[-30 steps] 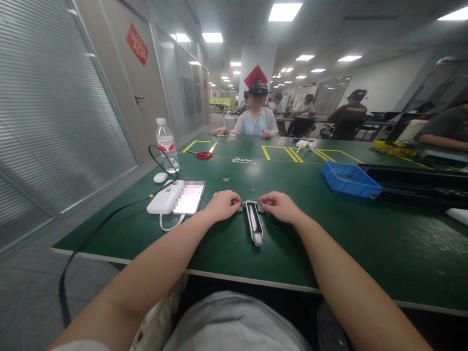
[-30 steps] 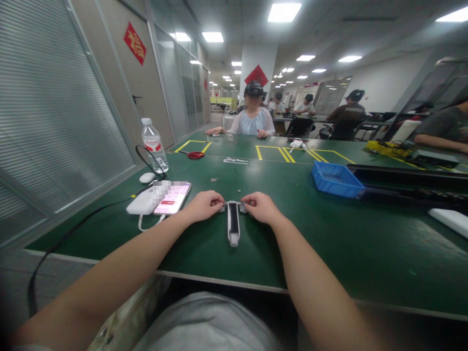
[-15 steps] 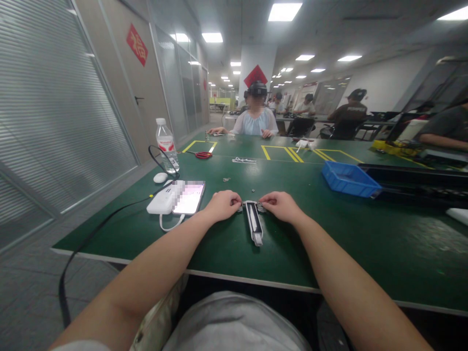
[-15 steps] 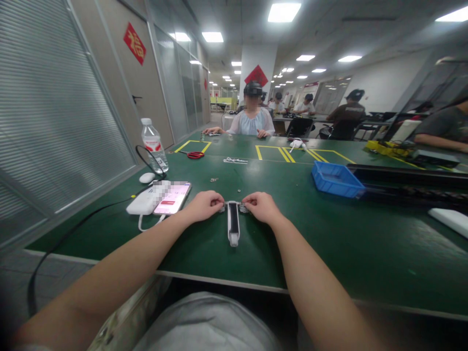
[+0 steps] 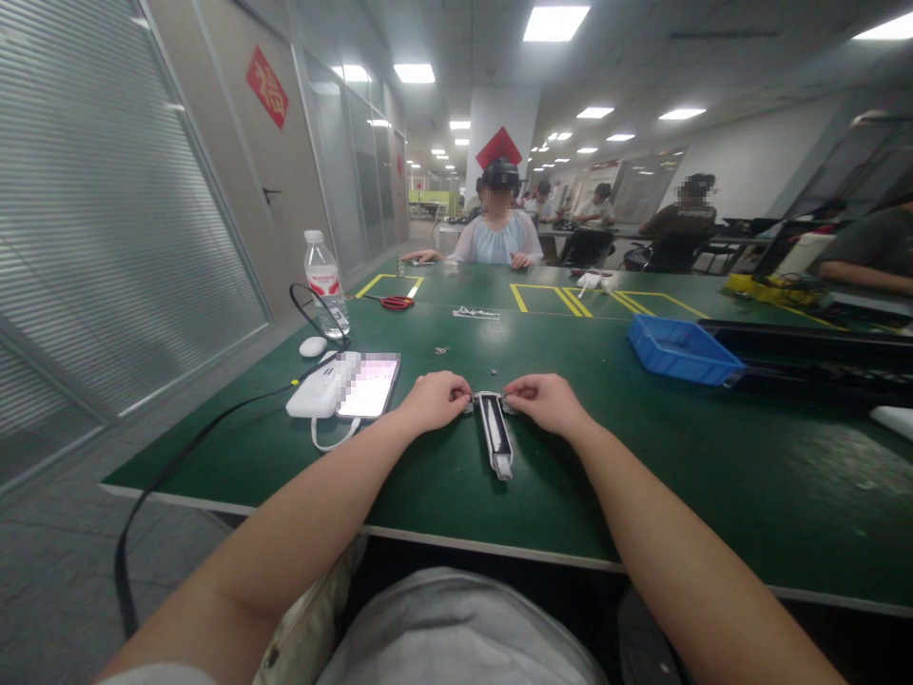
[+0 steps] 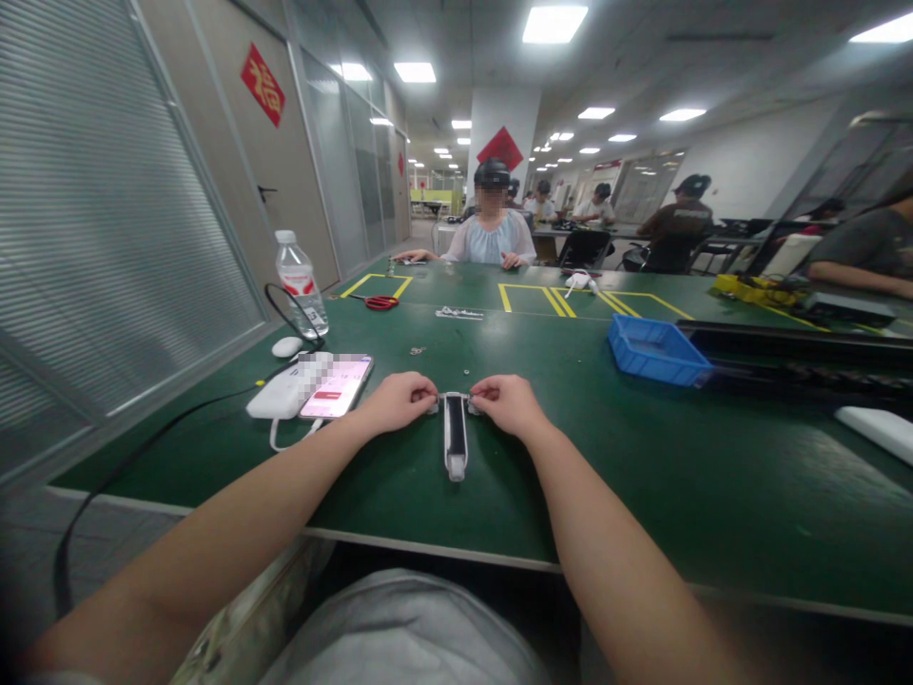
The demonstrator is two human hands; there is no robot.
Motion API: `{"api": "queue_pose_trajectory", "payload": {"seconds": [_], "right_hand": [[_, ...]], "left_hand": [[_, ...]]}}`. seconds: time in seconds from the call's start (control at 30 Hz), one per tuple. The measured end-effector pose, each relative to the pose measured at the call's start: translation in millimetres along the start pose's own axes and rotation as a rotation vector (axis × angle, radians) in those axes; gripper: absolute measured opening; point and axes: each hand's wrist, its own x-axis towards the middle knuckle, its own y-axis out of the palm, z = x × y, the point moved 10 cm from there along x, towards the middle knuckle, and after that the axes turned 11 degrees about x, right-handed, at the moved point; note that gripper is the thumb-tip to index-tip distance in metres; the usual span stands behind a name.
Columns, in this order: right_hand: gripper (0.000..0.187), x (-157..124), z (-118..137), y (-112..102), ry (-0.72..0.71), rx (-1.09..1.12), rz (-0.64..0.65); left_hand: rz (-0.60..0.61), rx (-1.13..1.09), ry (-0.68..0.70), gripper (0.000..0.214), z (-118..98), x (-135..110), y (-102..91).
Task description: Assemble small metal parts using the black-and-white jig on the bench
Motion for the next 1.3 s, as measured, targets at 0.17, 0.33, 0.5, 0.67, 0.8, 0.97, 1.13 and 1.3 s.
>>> {"api": "queue_pose_trajectory", "payload": {"seconds": [0.17, 0.33, 0.5, 0.67, 0.8, 0.97, 1.13, 1.3], "right_hand": [[0.016, -1, -1, 1, 0.023, 0.052, 0.014], [0.018, 0, -5, 1, 0.057, 0.109, 0.025], [0.016, 1, -7, -1, 0.05, 0.105, 0.013], [0.016, 2, -10, 0, 0.056, 0.122, 0.013], [0.015, 2, -9, 1, 0.055, 0.129, 0.011], [0.016, 3, -10, 2, 0.033, 0.119, 0.013], [0.019, 4, -9, 0, 0.009, 0.025, 0.016], [0.017, 1, -2, 1, 0.008, -0.095, 0.043]], "left_hand": [[-0.004, 0.003, -0.002, 0.018, 1, 0, -0.2], [-0.003, -0.002, 0.003, 0.019, 1, 0, 0.6], [0.008, -0.006, -0.002, 0.019, 1, 0, 1.2], [-0.001, -0.003, 0.002, 0.018, 1, 1, 0.8], [0.01, -0.01, -0.002, 0.018, 0, 0, 0.1], [0.004, -0.017, 0.0, 0.017, 0, 0, 0.0], [0.006, -0.002, 0.001, 0.019, 1, 1, 1.7], [0.005, 0.011, 0.006, 0.019, 0, 1, 1.3]]}}
